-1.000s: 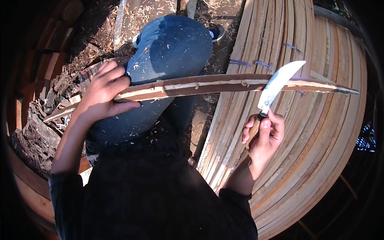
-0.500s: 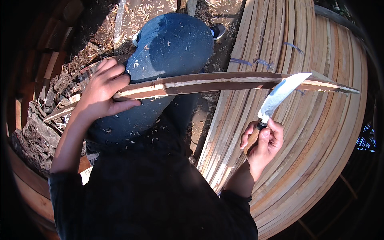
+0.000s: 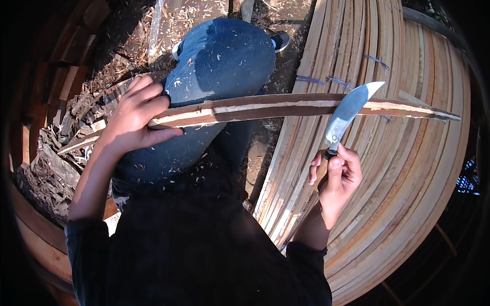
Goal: The person sits on the ground and uses a curved knife to shave a long, thin piece of wood held between their legs. They repeatedly scrape the blade along the wood to remove thin strips.
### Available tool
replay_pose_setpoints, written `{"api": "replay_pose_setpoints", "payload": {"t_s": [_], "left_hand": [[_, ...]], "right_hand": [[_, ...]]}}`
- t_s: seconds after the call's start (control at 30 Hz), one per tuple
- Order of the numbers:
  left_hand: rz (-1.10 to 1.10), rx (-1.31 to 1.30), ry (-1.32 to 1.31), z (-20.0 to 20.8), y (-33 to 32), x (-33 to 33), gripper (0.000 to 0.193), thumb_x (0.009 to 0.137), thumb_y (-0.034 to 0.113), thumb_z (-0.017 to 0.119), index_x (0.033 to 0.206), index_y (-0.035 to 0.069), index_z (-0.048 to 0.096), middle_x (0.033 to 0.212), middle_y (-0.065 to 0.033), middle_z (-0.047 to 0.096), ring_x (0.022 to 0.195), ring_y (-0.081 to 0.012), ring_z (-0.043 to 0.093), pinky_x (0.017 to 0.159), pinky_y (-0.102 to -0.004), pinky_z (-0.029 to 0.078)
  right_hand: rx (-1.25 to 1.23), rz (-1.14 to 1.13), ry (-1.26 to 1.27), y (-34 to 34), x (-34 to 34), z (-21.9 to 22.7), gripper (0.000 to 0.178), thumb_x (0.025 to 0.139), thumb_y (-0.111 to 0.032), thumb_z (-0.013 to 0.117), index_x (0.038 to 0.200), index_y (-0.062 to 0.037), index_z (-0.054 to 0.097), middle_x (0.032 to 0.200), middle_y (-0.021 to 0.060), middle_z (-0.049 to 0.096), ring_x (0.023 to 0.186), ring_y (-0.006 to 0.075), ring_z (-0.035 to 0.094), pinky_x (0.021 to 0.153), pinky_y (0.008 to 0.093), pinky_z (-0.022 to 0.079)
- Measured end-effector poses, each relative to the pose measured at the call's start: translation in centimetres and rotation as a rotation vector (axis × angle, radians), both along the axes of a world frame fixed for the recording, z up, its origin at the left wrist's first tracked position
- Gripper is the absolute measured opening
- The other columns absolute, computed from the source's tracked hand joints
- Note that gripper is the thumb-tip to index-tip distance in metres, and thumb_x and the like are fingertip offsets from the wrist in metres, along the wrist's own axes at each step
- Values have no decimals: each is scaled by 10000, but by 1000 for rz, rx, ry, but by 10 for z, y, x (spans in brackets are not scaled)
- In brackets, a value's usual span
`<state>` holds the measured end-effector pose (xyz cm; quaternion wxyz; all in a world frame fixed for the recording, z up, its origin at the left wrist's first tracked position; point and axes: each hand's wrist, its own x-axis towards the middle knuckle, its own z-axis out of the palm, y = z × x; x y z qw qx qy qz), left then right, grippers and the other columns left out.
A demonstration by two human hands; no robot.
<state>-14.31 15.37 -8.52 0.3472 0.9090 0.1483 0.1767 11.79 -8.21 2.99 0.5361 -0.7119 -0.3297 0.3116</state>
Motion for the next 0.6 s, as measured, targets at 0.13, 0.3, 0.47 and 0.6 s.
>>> {"api": "replay_pose_setpoints", "payload": {"t_s": [0.13, 0.3, 0.47, 0.6], "left_hand": [[-5, -12, -7, 0, 0, 2, 455, 560, 339, 829, 743, 28, 553, 766, -82, 415, 758, -279, 439, 702, -386, 394], [-7, -25, 1, -2, -1, 0, 457, 551, 337, 834, 735, 32, 546, 771, -81, 418, 758, -281, 439, 702, -388, 396], [10, -2, -8, 0, -1, 1, 456, 553, 340, 833, 723, 37, 537, 766, -79, 416, 756, -281, 436, 698, -384, 395], [8, -23, 35, 0, 0, 0, 448, 556, 334, 835, 727, 44, 540, 767, -79, 414, 775, -287, 446, 709, -392, 407]], "right_hand": [[-69, 44, 61, 4, -11, -8, 242, 964, -163, 529, 1176, -46, 518, 768, 167, 616, 481, 142, 533, 450, 256, 451], [152, -137, 89, 5, -2, 1, 243, 976, -177, 505, 1184, -51, 507, 770, 157, 617, 480, 134, 531, 459, 250, 453], [-28, 42, 80, 7, -10, -10, 272, 972, -147, 509, 1232, -68, 505, 755, 171, 620, 490, 132, 532, 470, 249, 464], [184, -240, 158, 10, -2, 4, 278, 968, -183, 524, 1221, -69, 509, 739, 170, 612, 489, 138, 533, 450, 243, 449]]}}
